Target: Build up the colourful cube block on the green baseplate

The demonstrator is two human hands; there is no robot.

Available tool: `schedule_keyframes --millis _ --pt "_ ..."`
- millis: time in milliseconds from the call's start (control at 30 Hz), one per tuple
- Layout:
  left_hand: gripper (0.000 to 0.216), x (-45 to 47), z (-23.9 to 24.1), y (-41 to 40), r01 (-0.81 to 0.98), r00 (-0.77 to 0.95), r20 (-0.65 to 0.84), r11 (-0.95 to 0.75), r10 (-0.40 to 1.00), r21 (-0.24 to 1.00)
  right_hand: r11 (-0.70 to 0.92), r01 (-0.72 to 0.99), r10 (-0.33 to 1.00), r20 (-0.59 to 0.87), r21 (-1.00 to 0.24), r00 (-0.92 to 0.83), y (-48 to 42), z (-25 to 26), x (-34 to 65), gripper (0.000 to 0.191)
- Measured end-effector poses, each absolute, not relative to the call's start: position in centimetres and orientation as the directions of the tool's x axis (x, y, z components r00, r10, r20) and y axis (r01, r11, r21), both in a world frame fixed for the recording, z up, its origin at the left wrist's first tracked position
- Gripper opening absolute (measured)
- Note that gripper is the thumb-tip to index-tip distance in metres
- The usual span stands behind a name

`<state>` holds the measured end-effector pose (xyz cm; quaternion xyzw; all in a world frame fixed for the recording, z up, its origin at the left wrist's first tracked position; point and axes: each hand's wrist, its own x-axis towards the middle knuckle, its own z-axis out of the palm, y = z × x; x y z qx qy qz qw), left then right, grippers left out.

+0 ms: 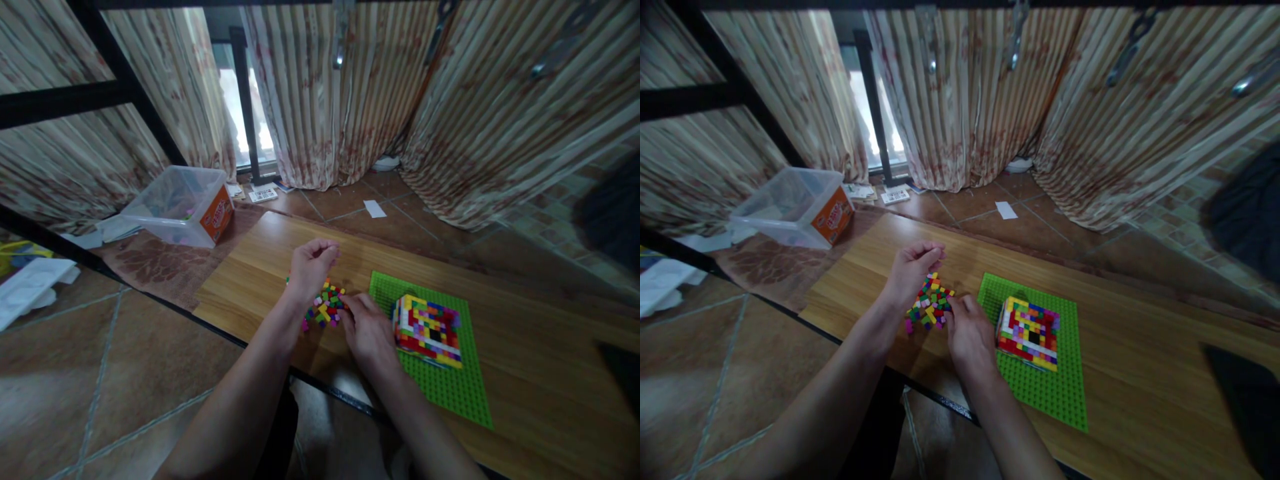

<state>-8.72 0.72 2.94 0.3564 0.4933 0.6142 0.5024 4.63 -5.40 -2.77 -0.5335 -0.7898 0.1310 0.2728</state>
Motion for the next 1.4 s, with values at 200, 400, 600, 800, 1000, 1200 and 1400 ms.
schedule_keyframes --millis 200,400,600,800,1000,1200,1400 --pt "0.005 -8.7 2.9 0.7 -0.261 -0.239 -0.071 0.006 0.969 0.965 0.403 0.8 0.908 0.305 -0.445 -0.288 -5.2 -2.7 4.2 0.023" --pt "0.006 -8.8 2.6 0.7 -0.191 -0.192 -0.073 0.035 0.979 0.981 0.338 0.835 0.936 0.244 -0.434 -0.253 -5.2 -2.4 4.0 0.017" --pt "0.022 -8.8 2.5 0.2 -0.108 -0.002 -0.082 0.081 0.997 0.991 0.335 0.765 0.924 0.353 -0.551 -0.15 -5.1 -1.4 4.6 0.018" --pt "0.048 -8.5 2.5 -0.8 -0.192 0.304 -0.245 0.311 0.921 0.931 0.382 0.677 0.878 0.476 -0.629 -0.054 -5.1 0.6 4.9 0.017" --pt "0.044 -8.4 2.2 -0.7 -0.261 0.328 -0.307 0.398 0.893 0.879 0.402 0.639 0.882 0.465 -0.656 -0.078 -4.9 1.0 4.7 0.019" --pt "0.024 -9.8 2.6 0.1 -0.308 0.169 -0.305 0.344 0.937 0.887 0.4 0.632 0.9 0.414 -0.664 -0.134 -6.0 1.2 4.8 0.014" --pt "0.013 -10.9 2.4 1.0 -0.392 -0.063 -0.282 0.236 0.957 0.889 0.385 0.653 0.914 0.174 -0.652 -0.365 -7.0 -0.2 4.5 0.019"
